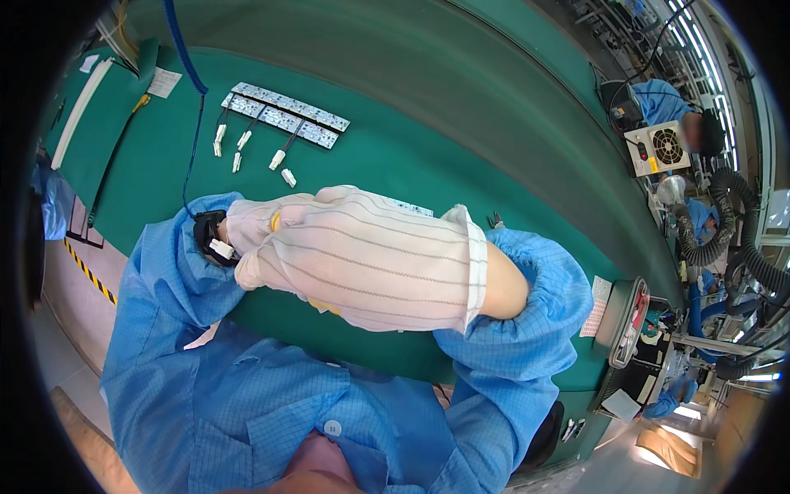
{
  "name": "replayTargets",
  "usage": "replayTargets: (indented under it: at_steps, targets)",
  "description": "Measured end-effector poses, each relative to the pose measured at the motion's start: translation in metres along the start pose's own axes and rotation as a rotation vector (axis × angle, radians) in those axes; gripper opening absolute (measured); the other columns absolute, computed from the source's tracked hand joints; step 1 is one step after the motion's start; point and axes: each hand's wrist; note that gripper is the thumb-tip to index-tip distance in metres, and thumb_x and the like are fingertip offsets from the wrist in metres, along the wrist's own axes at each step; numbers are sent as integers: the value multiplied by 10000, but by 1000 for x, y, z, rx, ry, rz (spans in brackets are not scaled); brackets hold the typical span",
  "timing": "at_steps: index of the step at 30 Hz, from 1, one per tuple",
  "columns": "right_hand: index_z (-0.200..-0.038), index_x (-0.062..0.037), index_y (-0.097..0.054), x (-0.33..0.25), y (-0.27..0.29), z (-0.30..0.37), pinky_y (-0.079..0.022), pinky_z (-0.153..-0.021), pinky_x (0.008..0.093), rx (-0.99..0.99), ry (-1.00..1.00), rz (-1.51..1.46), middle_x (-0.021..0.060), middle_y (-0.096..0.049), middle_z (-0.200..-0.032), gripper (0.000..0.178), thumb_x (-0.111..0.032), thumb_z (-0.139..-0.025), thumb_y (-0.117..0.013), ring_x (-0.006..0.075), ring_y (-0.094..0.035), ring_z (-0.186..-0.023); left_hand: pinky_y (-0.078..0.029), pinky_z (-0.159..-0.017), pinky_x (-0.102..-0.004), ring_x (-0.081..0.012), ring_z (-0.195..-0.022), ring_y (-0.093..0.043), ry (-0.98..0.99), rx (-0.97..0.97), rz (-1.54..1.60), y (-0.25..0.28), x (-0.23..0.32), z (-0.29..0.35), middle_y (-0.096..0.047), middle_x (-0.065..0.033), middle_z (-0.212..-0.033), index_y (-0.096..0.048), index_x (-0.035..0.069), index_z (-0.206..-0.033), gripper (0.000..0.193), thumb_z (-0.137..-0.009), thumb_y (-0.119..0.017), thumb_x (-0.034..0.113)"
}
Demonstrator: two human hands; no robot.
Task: Assembling and inspecting electronic circuit boards at a manual assembly station.
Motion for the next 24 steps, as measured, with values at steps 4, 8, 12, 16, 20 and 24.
replayTargets:
  at_steps: [4,8,12,16,20,24]
  targets:
    - [-1197,-134,-552,0,-7,-1,-463,-818,357,184,-66,-10,73,-577,-1040,534,-16,-694,-686,270,-567,-918,-452,-381,-224,-143,-503,-608,286,119,320,-12,23,-6,-656,-136,-754,-619,-22,-835,375,-928,-539,332]
    - [-1275,-73,-449,34,-35,35,-486,-826,331,649,-251,-533,87,-577,-1052,506,-155,-832,-681,206,-582,-997,-435,-774,-337,-222,-786,-579,75,259,-571,-12,23,3,-643,-45,-845,-576,82,-858,151,-902,-520,215]
    - [-1344,-21,-351,35,-56,43,-463,-865,297,502,-370,-882,104,-575,-1086,547,-295,-930,-577,179,-577,-1017,-484,-591,-341,-258,-667,-619,-305,425,-843,-14,5,-4,-629,-128,-746,-543,77,-755,148,-881,-592,138]
    - [-1217,-3,-482,17,-74,35,-543,-703,262,634,-503,-968,116,-647,-932,343,-114,-911,-592,142,-658,-771,-460,-678,-369,-269,-746,-601,-357,382,-828,-24,17,-13,-629,-83,-812,-549,75,-735,174,-696,-716,42]
    - [-1138,-21,-534,25,-83,54,-554,-675,267,692,-477,-792,104,-665,-906,260,-97,-897,-595,161,-683,-742,-459,-709,-387,-289,-731,-586,-243,272,-1010,-19,13,-17,-625,-86,-792,-610,53,-943,272,-734,-721,186]
    - [-1173,3,-523,21,-87,132,-543,-650,258,952,-577,-1116,115,-657,-924,292,-132,-919,-575,179,-680,-757,-435,-794,-390,-227,-721,-573,-196,225,-953,-23,4,-22,-639,-52,-687,-578,25,-1036,429,-917,-515,432]
Point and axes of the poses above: each hand's wrist, its own z-axis away from the middle knuckle, its own y-axis out of the back of the hand, x = y × z
